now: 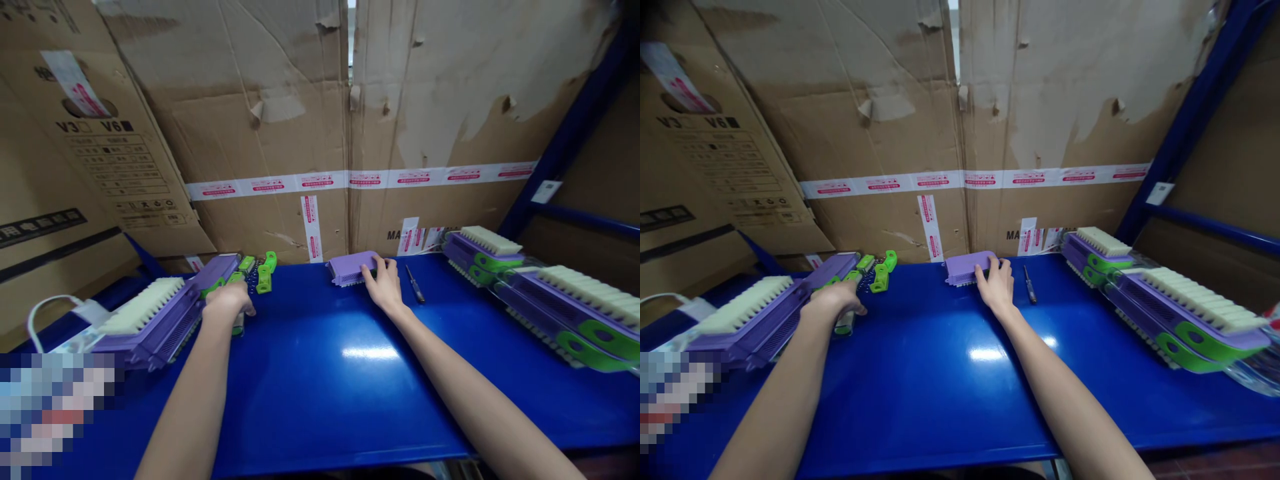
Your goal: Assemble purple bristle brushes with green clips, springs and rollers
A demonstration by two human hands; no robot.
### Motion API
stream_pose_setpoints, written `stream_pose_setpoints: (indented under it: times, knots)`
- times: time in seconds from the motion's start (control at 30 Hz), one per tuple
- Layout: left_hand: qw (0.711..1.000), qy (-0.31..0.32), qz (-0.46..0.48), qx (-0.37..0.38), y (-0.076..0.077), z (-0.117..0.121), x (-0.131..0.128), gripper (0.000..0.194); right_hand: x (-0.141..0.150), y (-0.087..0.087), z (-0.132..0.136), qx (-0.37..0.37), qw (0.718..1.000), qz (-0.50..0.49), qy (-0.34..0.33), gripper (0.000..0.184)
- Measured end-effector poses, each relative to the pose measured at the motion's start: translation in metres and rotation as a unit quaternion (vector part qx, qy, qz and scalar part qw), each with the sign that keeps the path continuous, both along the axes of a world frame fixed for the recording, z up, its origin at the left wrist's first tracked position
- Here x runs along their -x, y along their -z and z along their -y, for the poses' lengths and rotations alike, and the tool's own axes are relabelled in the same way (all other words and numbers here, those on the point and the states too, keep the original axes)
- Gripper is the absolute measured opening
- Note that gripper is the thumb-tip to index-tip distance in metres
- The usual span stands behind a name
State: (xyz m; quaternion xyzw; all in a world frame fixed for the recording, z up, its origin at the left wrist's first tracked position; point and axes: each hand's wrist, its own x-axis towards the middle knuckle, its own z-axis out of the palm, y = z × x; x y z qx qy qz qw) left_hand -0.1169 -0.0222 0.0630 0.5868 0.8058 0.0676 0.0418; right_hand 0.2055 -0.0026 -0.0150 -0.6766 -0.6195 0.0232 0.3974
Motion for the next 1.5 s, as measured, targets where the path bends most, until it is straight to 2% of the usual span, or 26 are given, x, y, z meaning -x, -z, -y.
stream_pose_setpoints:
  times: [0.07, 0.1, 0.17, 0.27, 0.37, 0.43, 0.53, 0.63, 0.77, 0.9, 1.0, 1.07, 1.13, 1.2, 1.23, 1.27, 1.3, 1.37, 1.4, 1.43, 1.47, 1.5]
  knots:
    - [0.992, 0.008, -0.065, 0.104, -0.004, 0.003, -0.016, 0.034, 0.000, 0.000, 0.000, 0.001, 1.000, 0.000, 0.001, 0.052]
    - [0.989, 0.022, -0.083, 0.122, -0.005, 0.006, -0.026, 0.031, 0.000, 0.000, 0.000, 0.002, 1.000, 0.000, 0.001, 0.052]
    - [0.986, 0.061, -0.111, 0.112, -0.005, 0.011, -0.047, 0.029, 0.000, -0.001, 0.000, 0.005, 1.000, 0.000, 0.002, 0.052]
    - [0.983, 0.112, -0.135, 0.060, 0.002, 0.020, -0.077, 0.028, 0.000, 0.000, 0.000, -0.002, 1.000, 0.000, 0.001, 0.052]
    - [0.974, 0.161, -0.161, 0.003, 0.013, 0.026, -0.101, 0.037, 0.000, 0.001, 0.000, -0.005, 1.000, 0.001, 0.001, 0.053]
    - [0.966, 0.185, -0.176, -0.043, 0.022, 0.027, -0.113, 0.039, 0.000, 0.001, 0.000, -0.002, 1.000, 0.002, 0.002, 0.053]
    - [0.953, 0.212, -0.188, -0.110, 0.032, 0.025, -0.124, 0.031, 0.000, 0.000, 0.000, 0.003, 1.000, 0.001, 0.002, 0.053]
    - [0.938, 0.243, -0.194, -0.156, 0.038, 0.022, -0.129, 0.026, 0.000, 0.000, 0.000, 0.002, 1.000, 0.000, -0.001, 0.053]
    - [0.929, 0.257, -0.185, -0.190, 0.036, 0.020, -0.129, 0.026, -0.001, 0.001, 0.000, -0.002, 1.000, 0.003, -0.001, 0.054]
    - [0.943, 0.217, -0.166, -0.192, 0.031, 0.020, -0.125, 0.031, -0.001, 0.002, -0.001, -0.006, 1.000, 0.001, -0.001, 0.053]
    - [0.967, 0.167, -0.137, -0.135, 0.031, 0.021, -0.120, 0.044, -0.001, 0.001, 0.000, -0.005, 1.000, 0.000, -0.002, 0.053]
    - [0.979, 0.150, -0.102, -0.089, 0.033, 0.018, -0.115, 0.051, -0.001, 0.001, 0.000, 0.001, 1.000, 0.001, -0.002, 0.053]
    - [0.986, 0.140, -0.038, -0.079, 0.036, 0.011, -0.109, 0.050, -0.001, 0.000, 0.000, 0.004, 1.000, 0.000, -0.002, 0.053]
    - [0.984, 0.120, 0.094, -0.097, 0.040, 0.003, -0.102, 0.048, -0.001, 0.000, 0.000, 0.002, 1.000, -0.001, -0.003, 0.052]
    - [0.970, 0.106, 0.195, -0.099, 0.041, -0.002, -0.099, 0.049, -0.001, 0.000, 0.000, 0.001, 1.000, -0.002, -0.004, 0.052]
    - [0.941, 0.092, 0.313, -0.090, 0.043, -0.006, -0.097, 0.051, -0.001, 0.000, 0.000, 0.001, 1.000, -0.002, -0.003, 0.052]
    - [0.895, 0.079, 0.434, -0.073, 0.044, -0.010, -0.094, 0.051, -0.001, 0.000, 0.001, 0.002, 1.000, -0.002, -0.003, 0.052]
    - [0.779, 0.053, 0.624, -0.037, 0.044, -0.015, -0.091, 0.047, 0.000, 0.000, 0.001, 0.007, 1.000, -0.002, -0.002, 0.052]
    - [0.729, 0.041, 0.683, -0.024, 0.043, -0.016, -0.089, 0.043, 0.000, 0.000, 0.001, 0.009, 1.000, -0.003, -0.002, 0.052]
    - [0.692, 0.031, 0.721, -0.018, 0.043, -0.017, -0.088, 0.039, 0.000, 0.000, 0.001, 0.010, 1.000, -0.004, -0.002, 0.052]
    - [0.672, 0.023, 0.740, -0.018, 0.042, -0.018, -0.086, 0.036, 0.000, 0.000, 0.001, 0.010, 1.000, -0.004, -0.002, 0.051]
    - [0.667, 0.018, 0.745, -0.021, 0.041, -0.019, -0.085, 0.034, 0.000, 0.000, 0.001, 0.008, 1.000, -0.005, -0.002, 0.051]
